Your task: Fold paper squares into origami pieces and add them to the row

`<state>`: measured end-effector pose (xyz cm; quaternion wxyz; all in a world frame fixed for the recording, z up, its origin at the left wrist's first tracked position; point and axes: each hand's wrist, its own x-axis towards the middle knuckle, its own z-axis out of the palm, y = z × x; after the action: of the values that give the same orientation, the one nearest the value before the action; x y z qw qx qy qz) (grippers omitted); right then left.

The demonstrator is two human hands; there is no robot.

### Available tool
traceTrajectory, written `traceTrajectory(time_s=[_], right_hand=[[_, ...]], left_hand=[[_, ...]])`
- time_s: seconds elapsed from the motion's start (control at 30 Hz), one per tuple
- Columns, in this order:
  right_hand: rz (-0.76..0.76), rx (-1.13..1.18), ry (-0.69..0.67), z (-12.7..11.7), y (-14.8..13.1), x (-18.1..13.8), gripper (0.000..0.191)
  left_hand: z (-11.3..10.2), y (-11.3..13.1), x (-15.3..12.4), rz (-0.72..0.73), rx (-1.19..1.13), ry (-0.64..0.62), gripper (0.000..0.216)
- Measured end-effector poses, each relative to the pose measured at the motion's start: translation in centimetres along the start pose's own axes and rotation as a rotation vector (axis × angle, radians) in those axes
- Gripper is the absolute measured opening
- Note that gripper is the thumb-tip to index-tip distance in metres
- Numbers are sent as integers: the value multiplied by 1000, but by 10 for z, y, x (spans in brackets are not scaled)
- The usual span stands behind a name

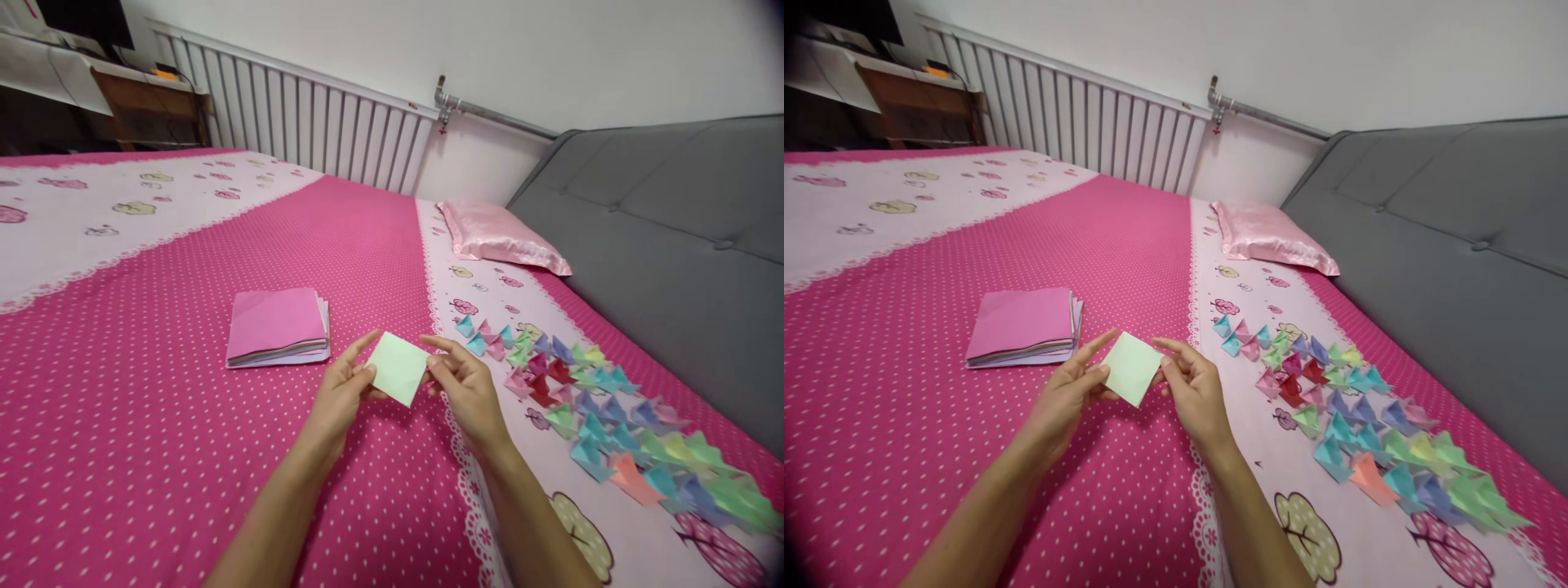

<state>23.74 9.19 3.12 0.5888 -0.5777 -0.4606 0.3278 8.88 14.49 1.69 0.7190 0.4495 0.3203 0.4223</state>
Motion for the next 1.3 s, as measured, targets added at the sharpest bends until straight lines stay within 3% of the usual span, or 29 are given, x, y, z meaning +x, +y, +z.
traceTrajectory(time_s=[0.23,0.47,1.3], right_hand=[[31,48,-145,-8,-3,2,30],[46,39,-207,-8,-9,-1,29],[6,-34,-196,-7,-4,-1,28]], left_hand=[[-1,0,-1,-34,55,85,34],[-3,0,-3,29,11,41,33],[-3,0,-5,47,-8,-19,35]])
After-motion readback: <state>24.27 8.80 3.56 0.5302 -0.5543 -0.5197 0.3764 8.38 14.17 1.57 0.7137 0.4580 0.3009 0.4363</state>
